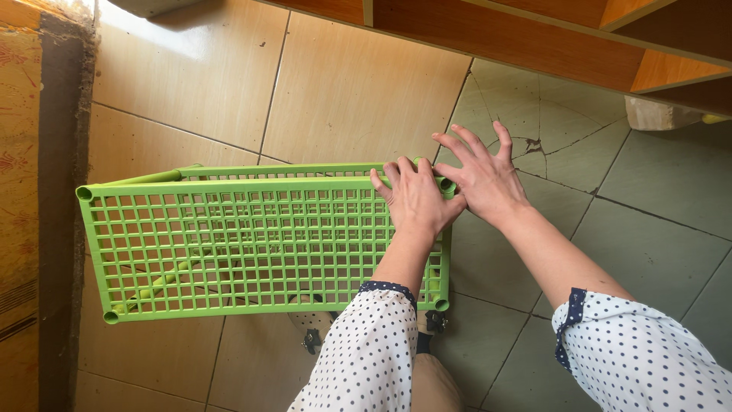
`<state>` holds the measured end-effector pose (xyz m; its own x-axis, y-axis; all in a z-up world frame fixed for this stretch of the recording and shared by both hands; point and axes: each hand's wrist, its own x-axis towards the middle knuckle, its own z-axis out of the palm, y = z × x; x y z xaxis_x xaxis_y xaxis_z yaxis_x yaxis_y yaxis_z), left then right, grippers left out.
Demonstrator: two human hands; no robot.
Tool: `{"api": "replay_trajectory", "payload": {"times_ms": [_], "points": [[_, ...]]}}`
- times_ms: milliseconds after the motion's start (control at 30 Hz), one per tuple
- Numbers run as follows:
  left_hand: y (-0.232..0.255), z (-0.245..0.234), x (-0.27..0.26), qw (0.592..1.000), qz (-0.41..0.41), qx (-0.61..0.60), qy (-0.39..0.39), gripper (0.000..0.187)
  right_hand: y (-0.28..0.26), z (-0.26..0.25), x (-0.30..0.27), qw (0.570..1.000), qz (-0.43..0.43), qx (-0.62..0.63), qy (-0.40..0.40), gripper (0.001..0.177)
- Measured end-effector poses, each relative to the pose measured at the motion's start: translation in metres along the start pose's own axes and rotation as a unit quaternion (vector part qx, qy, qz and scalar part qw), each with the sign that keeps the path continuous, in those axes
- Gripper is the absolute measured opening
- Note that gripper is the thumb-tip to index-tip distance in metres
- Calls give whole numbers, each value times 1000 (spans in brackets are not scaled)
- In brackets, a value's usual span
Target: The person assembles a green plastic storage shelf by inserting green plastic rods into the corner sockets of grid panels. They repeatedly pick up rods, align them with the panel holes, and press them in to form a frame. The assembled unit is placed on a wooden table.
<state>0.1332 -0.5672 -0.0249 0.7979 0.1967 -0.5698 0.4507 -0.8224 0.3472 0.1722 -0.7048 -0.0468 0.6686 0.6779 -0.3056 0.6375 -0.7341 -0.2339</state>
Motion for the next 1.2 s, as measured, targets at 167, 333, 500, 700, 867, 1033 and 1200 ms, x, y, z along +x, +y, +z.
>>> {"api": "replay_trajectory", "payload": {"times_ms": [167,333,500,700,867,1033,1200], "points": [[-3,1,2,1000,3,9,-16,77,0,2,1,1000,-3,-13,8,46],[-8,0,3,1000,19,4,-23,81,-2,3,2,1000,-4,-17,1,45],[-10,-6,5,999,25,1,-35,78,-4,3,7,1000,2,-15,3,46],[-8,-11,-1,999,30,-44,-4,79,-5,1,6,1000,6,13,1,45],[-8,-19,-9,999,36,-25,-23,77,-6,-1,9,1000,12,-26,10,43],[-10,-23,-16,998,62,-33,-2,88,-2,-8,20,999,32,16,-17,36],[-13,-23,-13,998,51,-15,-13,82,-4,-13,21,999,27,6,-19,37]]}}
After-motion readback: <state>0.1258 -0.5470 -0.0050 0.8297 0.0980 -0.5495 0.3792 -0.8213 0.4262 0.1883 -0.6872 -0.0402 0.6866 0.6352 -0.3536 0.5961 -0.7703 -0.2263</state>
